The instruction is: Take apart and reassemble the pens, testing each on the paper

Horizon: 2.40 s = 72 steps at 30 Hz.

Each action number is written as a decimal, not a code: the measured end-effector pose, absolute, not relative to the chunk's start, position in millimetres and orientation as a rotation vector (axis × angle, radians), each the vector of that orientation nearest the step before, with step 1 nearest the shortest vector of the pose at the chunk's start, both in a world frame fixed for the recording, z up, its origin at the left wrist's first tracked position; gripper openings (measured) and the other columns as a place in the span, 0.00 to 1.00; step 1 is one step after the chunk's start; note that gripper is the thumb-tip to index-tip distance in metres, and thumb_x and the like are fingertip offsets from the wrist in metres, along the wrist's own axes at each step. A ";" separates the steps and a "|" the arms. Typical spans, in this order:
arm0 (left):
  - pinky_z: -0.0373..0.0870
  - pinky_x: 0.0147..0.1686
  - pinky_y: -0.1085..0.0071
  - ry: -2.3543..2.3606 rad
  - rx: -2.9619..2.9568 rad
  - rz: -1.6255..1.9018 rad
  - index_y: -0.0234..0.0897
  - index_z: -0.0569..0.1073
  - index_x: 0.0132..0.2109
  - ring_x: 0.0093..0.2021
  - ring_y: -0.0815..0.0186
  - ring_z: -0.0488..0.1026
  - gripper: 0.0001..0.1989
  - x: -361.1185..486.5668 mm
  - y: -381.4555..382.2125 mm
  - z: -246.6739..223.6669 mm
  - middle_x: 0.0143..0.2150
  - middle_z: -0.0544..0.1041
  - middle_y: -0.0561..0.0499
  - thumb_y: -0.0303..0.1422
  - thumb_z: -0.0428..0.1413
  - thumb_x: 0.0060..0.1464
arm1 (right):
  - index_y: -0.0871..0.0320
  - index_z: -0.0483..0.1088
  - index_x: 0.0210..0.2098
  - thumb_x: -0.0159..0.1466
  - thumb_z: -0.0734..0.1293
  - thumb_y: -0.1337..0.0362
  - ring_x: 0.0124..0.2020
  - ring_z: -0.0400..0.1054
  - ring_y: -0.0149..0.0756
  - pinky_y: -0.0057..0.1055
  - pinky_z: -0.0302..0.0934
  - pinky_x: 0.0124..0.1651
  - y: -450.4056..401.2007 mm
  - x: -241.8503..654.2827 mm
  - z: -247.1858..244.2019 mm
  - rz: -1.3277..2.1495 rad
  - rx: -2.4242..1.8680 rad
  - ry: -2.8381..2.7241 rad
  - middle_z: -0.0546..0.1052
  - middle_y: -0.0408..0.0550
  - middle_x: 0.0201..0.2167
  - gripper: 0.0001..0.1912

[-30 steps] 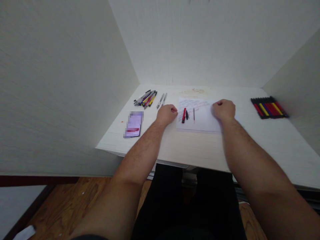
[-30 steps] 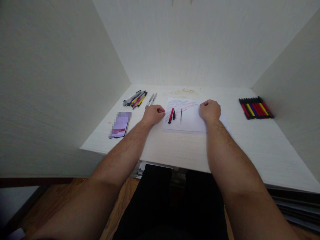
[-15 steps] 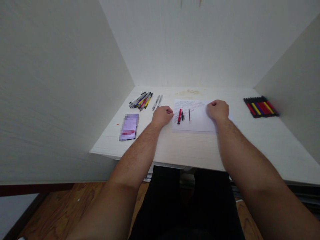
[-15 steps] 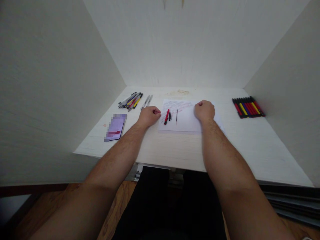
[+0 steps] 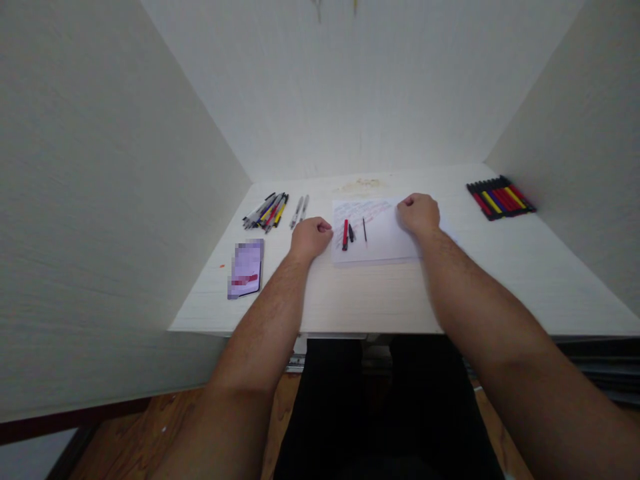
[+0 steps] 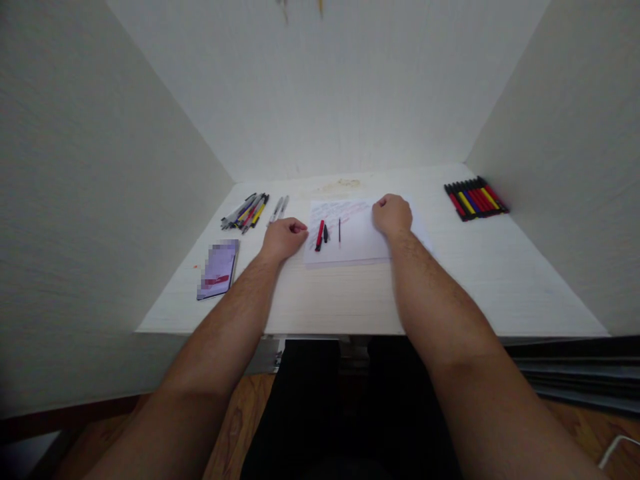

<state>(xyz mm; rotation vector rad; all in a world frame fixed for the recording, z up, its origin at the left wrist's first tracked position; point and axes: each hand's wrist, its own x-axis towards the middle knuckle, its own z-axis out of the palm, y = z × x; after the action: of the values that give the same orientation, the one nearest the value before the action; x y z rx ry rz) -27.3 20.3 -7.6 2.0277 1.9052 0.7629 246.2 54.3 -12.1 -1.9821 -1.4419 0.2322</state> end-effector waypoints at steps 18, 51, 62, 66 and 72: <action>0.68 0.39 0.70 1.937 2.036 0.722 0.39 0.80 0.37 0.37 0.64 0.75 0.09 -27.4 21.3 -7.8 0.35 0.81 0.50 0.34 0.58 0.48 | 0.57 0.75 0.30 0.56 0.63 0.64 0.35 0.70 0.44 0.40 0.64 0.42 53.8 245.4 -11.3 0.237 -1.995 -1.435 0.79 0.55 0.33 0.09; 0.69 0.41 0.69 1.925 2.029 0.715 0.38 0.80 0.38 0.39 0.63 0.75 0.09 -28.0 21.2 -7.0 0.38 0.81 0.48 0.34 0.58 0.49 | 0.58 0.76 0.32 0.56 0.63 0.63 0.35 0.70 0.42 0.38 0.65 0.42 53.0 244.7 -10.0 0.237 -2.000 -1.445 0.79 0.54 0.33 0.11; 0.69 0.40 0.69 1.912 2.024 0.716 0.39 0.80 0.38 0.39 0.64 0.75 0.08 -27.4 16.8 -7.6 0.38 0.81 0.50 0.32 0.58 0.50 | 0.56 0.76 0.31 0.53 0.65 0.61 0.35 0.70 0.45 0.39 0.63 0.40 56.0 246.9 -16.4 0.160 -2.045 -1.464 0.78 0.54 0.32 0.10; 0.69 0.40 0.69 1.910 2.017 0.717 0.39 0.80 0.37 0.39 0.64 0.75 0.08 -26.9 16.0 -6.4 0.39 0.81 0.49 0.31 0.58 0.49 | 0.57 0.76 0.30 0.53 0.65 0.61 0.34 0.70 0.44 0.38 0.63 0.39 54.1 246.8 -15.4 0.153 -2.022 -1.473 0.78 0.54 0.32 0.09; 0.69 0.40 0.69 1.893 2.017 0.737 0.39 0.80 0.37 0.38 0.64 0.75 0.08 -27.4 16.8 -7.4 0.38 0.81 0.49 0.32 0.58 0.49 | 0.57 0.76 0.30 0.54 0.65 0.61 0.35 0.70 0.43 0.38 0.63 0.39 52.4 246.5 -14.8 0.128 -2.021 -1.483 0.78 0.54 0.32 0.09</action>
<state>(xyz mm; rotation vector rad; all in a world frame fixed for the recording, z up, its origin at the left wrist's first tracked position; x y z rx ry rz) -27.4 16.8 -7.4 2.0166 1.8930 0.7369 246.5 52.4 -14.8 -2.0211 -1.4827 0.1280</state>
